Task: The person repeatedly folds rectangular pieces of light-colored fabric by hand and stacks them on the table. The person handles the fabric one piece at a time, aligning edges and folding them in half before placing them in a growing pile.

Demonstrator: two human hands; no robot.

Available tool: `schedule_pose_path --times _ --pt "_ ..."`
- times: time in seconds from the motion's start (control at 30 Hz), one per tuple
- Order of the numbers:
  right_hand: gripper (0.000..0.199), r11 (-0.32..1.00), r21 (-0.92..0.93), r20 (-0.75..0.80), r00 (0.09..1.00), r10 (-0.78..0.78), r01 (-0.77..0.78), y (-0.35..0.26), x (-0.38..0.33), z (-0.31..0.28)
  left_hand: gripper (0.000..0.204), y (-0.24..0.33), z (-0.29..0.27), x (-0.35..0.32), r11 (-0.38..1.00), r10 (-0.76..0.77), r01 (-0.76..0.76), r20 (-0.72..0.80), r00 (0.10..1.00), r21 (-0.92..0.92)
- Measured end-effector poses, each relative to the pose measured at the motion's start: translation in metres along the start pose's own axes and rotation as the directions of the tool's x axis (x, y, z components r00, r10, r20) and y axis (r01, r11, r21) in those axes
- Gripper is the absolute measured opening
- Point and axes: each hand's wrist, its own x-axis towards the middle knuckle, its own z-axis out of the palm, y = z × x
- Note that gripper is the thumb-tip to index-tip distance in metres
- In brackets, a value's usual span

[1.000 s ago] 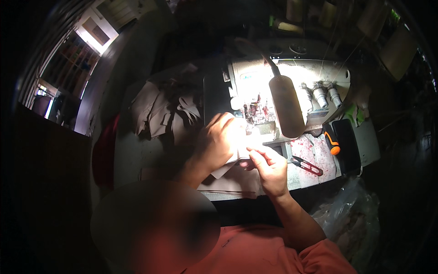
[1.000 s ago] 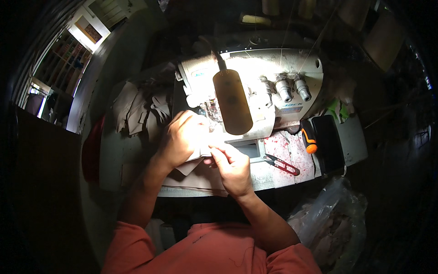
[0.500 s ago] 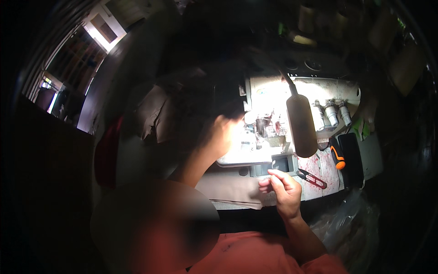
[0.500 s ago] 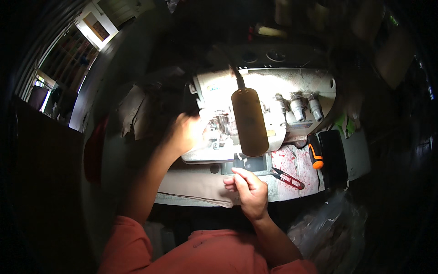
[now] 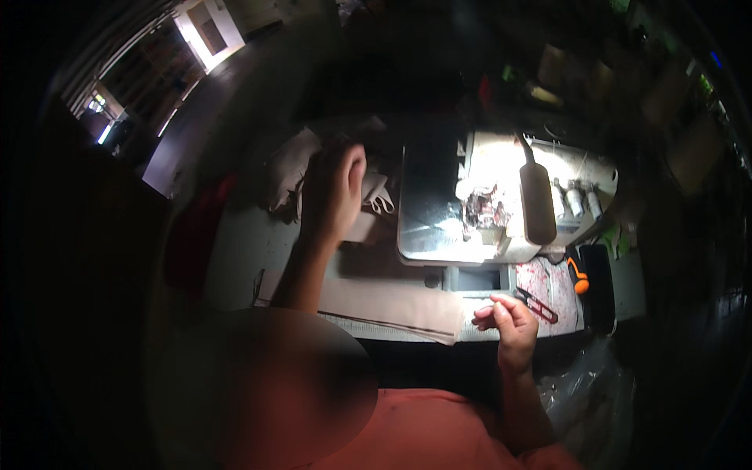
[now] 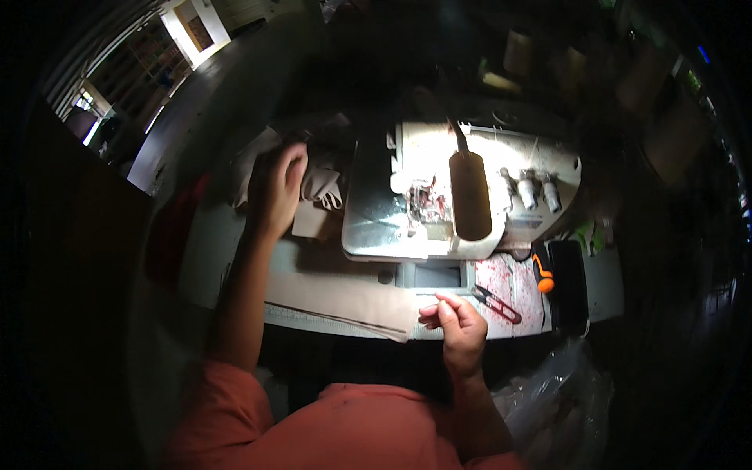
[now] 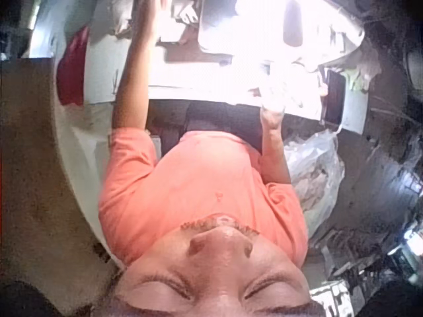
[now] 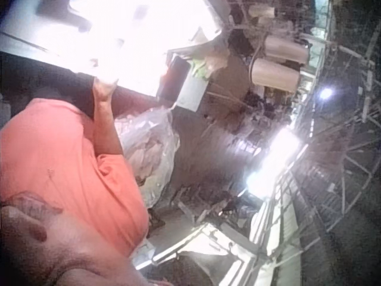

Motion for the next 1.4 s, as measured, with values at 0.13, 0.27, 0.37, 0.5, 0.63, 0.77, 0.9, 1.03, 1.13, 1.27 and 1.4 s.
schedule_pose_path --times 0.13,0.27,0.37,0.5,0.63,0.77,0.9,1.03,1.13,1.27,1.4 --pt "0.018 1.0 -0.02 0.0 1.0 0.005 -0.005 0.005 0.001 -0.011 0.014 0.077 0.001 -0.113 0.967 0.25 -0.211 0.384 0.889 -0.141" --pt "0.018 0.999 -0.033 0.031 1.0 0.001 0.0 -0.002 -0.002 -0.009 0.011 0.1 0.042 -0.171 0.996 -0.01 -0.034 0.511 0.859 0.077" --pt "0.017 0.998 -0.057 0.043 0.999 0.024 -0.021 -0.002 -0.007 -0.012 0.008 0.09 0.052 -0.177 0.998 0.028 -0.006 0.409 0.912 -0.055" --pt "0.02 0.968 -0.149 0.051 0.976 0.213 -0.203 0.004 -0.002 -0.003 0.006 0.084 0.049 -0.173 0.916 -0.034 0.148 0.295 0.955 -0.374" --pt "0.018 0.9 -0.278 0.266 0.874 0.407 -0.335 0.01 0.012 0.034 0.005 0.087 0.041 -0.177 0.889 -0.085 0.145 0.154 0.984 -0.434" --pt "0.01 0.988 -0.137 0.259 0.96 0.105 -0.072 -0.004 0.011 0.048 0.019 0.094 -0.004 -0.192 0.55 -0.299 0.602 0.536 0.79 -0.58" --pt "0.01 0.984 0.061 0.228 0.962 0.147 -0.165 -0.026 -0.002 0.055 0.038 0.005 -0.02 -0.196 -0.384 -0.833 0.133 0.406 0.376 -0.913" --pt "0.016 0.96 0.1 0.192 0.952 0.239 -0.261 -0.026 -0.003 0.043 0.047 -0.038 -0.07 -0.178 -0.137 -0.893 0.08 0.158 0.422 -0.987" --pt "0.017 0.937 0.135 0.193 0.936 0.294 -0.322 -0.024 -0.001 0.05 0.047 0.006 -0.062 -0.151 0.241 -0.739 0.241 -0.017 0.673 -0.94" --pt "0.019 0.904 0.237 0.355 0.897 0.262 -0.357 -0.014 0.0 0.054 0.046 0.083 -0.033 -0.146 0.984 0.173 -0.175 0.268 0.948 -0.016" --pt "0.018 0.934 0.16 0.346 0.904 0.249 -0.319 -0.024 -0.007 0.045 0.061 0.116 -0.027 -0.142 0.983 0.146 -0.095 0.347 0.926 -0.159"
